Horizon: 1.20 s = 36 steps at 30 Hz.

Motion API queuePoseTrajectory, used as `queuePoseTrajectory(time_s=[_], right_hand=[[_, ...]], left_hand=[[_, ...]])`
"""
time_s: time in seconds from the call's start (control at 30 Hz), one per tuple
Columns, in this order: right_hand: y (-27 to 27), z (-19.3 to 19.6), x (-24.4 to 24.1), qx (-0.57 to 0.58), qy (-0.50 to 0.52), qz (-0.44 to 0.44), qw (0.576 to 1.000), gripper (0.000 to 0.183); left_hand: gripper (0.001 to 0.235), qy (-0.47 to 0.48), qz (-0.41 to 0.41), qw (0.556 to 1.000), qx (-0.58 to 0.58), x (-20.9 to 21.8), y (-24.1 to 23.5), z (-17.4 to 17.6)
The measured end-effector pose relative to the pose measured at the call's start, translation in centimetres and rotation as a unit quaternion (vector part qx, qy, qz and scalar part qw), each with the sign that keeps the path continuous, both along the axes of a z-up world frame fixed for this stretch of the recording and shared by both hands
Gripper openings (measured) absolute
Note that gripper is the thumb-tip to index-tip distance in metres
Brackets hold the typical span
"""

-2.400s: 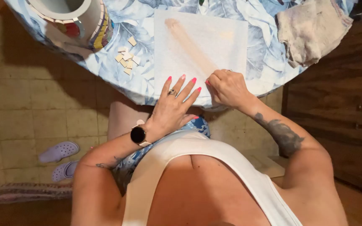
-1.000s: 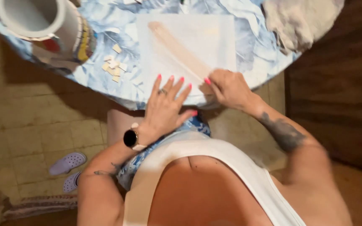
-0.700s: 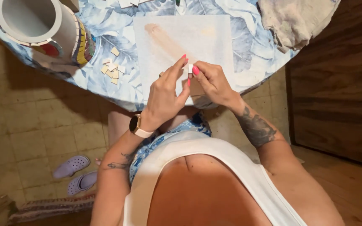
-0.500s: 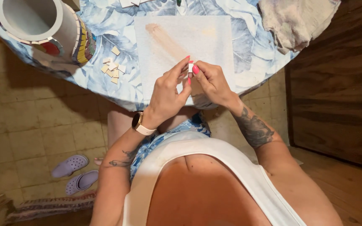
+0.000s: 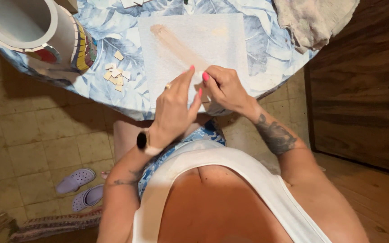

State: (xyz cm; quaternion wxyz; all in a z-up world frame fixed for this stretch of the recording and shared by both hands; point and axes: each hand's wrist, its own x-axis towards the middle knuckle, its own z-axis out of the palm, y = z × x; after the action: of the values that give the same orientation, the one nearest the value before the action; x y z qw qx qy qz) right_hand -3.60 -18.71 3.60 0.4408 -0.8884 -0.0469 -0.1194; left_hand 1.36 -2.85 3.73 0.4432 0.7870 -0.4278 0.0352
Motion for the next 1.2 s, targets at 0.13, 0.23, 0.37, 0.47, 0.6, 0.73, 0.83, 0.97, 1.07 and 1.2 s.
queuePoseTrajectory(time_s=[0.13, 0.23, 0.37, 0.47, 0.6, 0.73, 0.83, 0.97, 1.07, 1.2], right_hand=[[-1.6, -1.3, -1.2, -0.353, -0.022, 0.006, 0.935, 0.017], [-1.6, -1.8, -0.3, -0.43, -0.05, 0.029, 0.901, 0.013], [1.0, -1.6, 4.4, -0.396, -0.038, 0.06, 0.915, 0.018], [2.9, -2.4, 10.1, -0.368, -0.056, 0.065, 0.926, 0.021], [2.8, -4.4, 13.3, -0.403, -0.11, 0.072, 0.906, 0.024], [0.2, -2.6, 5.3, -0.396, -0.041, 0.096, 0.912, 0.021], [-2.6, -2.1, -0.7, -0.457, -0.078, 0.084, 0.882, 0.013], [-3.2, -0.4, -3.0, -0.286, 0.048, 0.053, 0.955, 0.011], [-1.2, 1.0, -1.8, -0.067, 0.061, 0.005, 0.996, 0.018], [1.1, 1.5, 0.0, 0.091, 0.043, -0.014, 0.995, 0.026]], left_hand=[[0.05, -0.097, -0.013, 0.984, 0.15, -1.4, 2.5, -0.2], [0.057, -0.08, -0.043, 0.951, 0.295, -1.8, 3.6, -0.4], [0.068, -0.12, -0.047, 0.937, 0.325, -1.8, 3.9, -1.5], [0.072, -0.168, -0.029, 0.925, 0.339, -2.0, 4.0, -2.0], [0.074, -0.165, -0.021, 0.919, 0.357, -2.0, 4.0, -1.6], [0.076, -0.172, -0.019, 0.91, 0.377, -1.9, 4.0, -1.4], [0.074, -0.085, -0.055, 0.939, 0.33, -1.6, 3.9, -0.7], [0.057, -0.115, -0.012, 0.978, 0.171, -1.1, 2.8, -0.6], [0.05, -0.092, 0.008, 0.994, 0.055, -0.5, 1.2, -0.6], [0.05, 0.051, -0.018, 0.997, -0.062, 0.4, -0.1, -0.9]])
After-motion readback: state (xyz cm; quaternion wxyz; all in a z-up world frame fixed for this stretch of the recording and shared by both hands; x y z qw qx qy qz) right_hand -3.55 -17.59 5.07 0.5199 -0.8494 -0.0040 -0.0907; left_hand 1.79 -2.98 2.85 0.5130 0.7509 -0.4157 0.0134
